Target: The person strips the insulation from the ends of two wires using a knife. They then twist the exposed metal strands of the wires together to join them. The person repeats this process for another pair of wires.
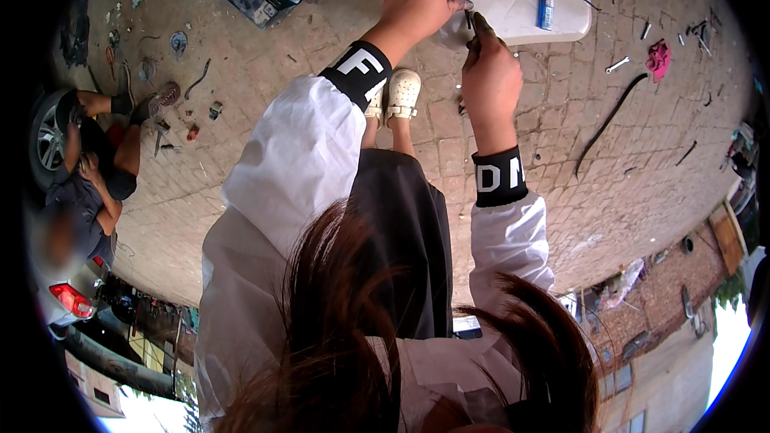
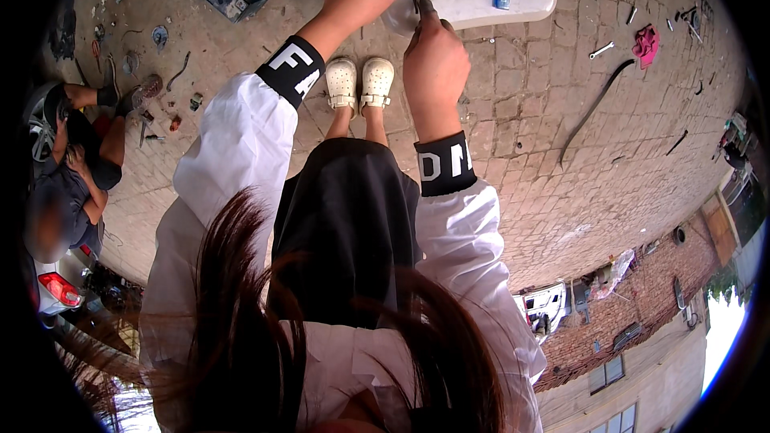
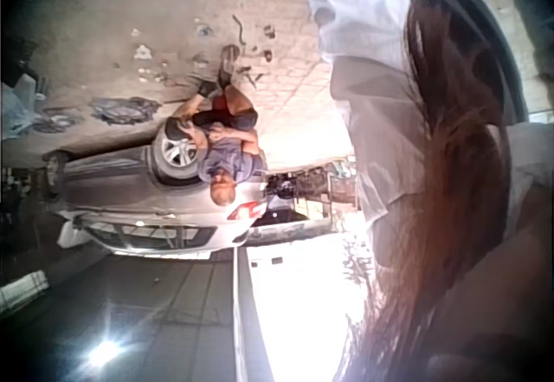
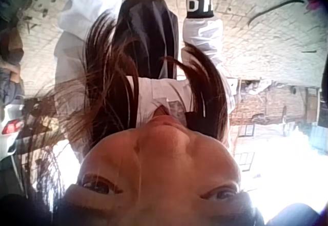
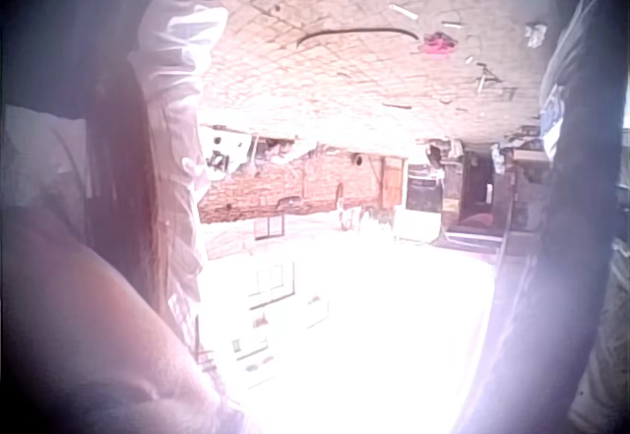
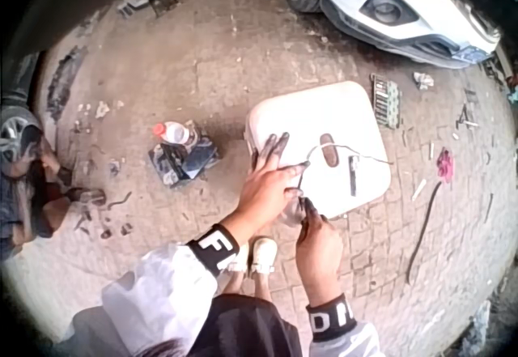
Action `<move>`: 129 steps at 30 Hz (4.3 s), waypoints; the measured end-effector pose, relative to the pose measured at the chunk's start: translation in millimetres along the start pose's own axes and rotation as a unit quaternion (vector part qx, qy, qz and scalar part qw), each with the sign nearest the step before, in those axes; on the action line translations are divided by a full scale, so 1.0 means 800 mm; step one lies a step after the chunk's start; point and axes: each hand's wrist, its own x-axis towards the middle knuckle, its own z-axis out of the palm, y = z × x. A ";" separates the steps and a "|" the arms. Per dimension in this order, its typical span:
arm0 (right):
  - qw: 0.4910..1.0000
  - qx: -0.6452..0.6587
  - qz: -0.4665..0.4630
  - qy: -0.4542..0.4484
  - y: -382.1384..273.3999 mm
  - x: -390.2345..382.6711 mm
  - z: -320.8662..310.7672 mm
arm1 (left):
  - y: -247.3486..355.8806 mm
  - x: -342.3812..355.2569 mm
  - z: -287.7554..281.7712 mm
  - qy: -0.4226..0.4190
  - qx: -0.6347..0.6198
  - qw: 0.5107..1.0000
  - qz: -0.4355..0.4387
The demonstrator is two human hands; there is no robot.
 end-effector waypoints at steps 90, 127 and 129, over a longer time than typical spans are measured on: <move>0.737 0.658 -0.082 -0.131 -0.210 -0.150 -0.394 | 0.330 -0.193 -0.366 0.190 -0.459 0.842 -0.209; 0.574 0.748 -0.283 -0.175 -0.361 -0.386 -0.602 | 0.511 -0.347 -0.607 0.299 -0.377 0.877 -0.001; 0.562 0.747 -0.306 -0.176 -0.363 -0.394 -0.605 | 0.513 -0.348 -0.604 0.294 -0.487 0.823 0.013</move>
